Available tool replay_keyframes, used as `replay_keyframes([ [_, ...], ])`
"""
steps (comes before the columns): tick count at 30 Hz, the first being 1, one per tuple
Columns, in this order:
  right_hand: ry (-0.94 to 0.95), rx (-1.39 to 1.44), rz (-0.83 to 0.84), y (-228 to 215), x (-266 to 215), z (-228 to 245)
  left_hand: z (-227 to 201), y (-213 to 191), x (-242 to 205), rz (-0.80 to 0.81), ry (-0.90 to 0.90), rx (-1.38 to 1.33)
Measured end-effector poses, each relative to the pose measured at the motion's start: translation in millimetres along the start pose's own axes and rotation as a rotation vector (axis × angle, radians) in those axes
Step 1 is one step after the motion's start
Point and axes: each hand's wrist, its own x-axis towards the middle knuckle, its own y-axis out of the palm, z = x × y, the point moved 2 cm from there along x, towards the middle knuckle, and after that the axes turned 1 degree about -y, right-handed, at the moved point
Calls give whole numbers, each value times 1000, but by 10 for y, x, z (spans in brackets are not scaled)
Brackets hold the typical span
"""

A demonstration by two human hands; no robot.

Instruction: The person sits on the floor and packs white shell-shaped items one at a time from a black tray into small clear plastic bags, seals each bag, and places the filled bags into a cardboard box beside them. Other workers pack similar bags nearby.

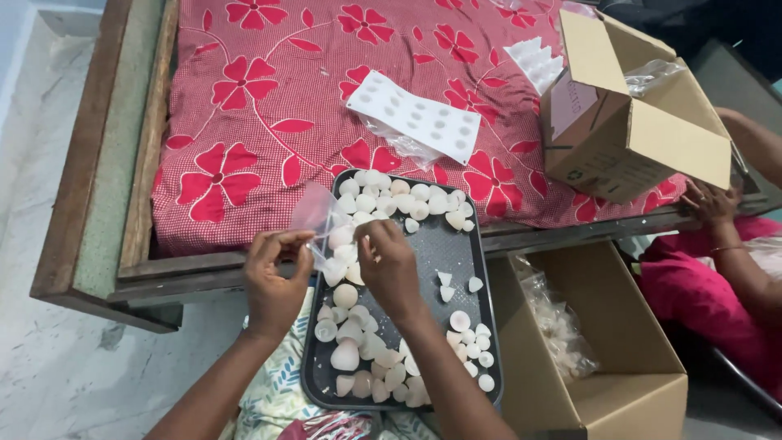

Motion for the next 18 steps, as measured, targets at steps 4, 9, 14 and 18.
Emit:
replay_keyframes([
  [4, 161, -27, 83, 142, -104, -6, -110, -8, -7, 54, 48, 110],
  [9, 472, 1193, 198, 626, -364, -582, -236, 27, -32, 145, 165, 232],
  [14, 678, 1710, 269, 285, -31, -10, -97, 64, -110, 171, 218, 202],
  [18, 752, 2035, 140, 142, 63, -35, 226, 69, -139, -70, 103, 129],
])
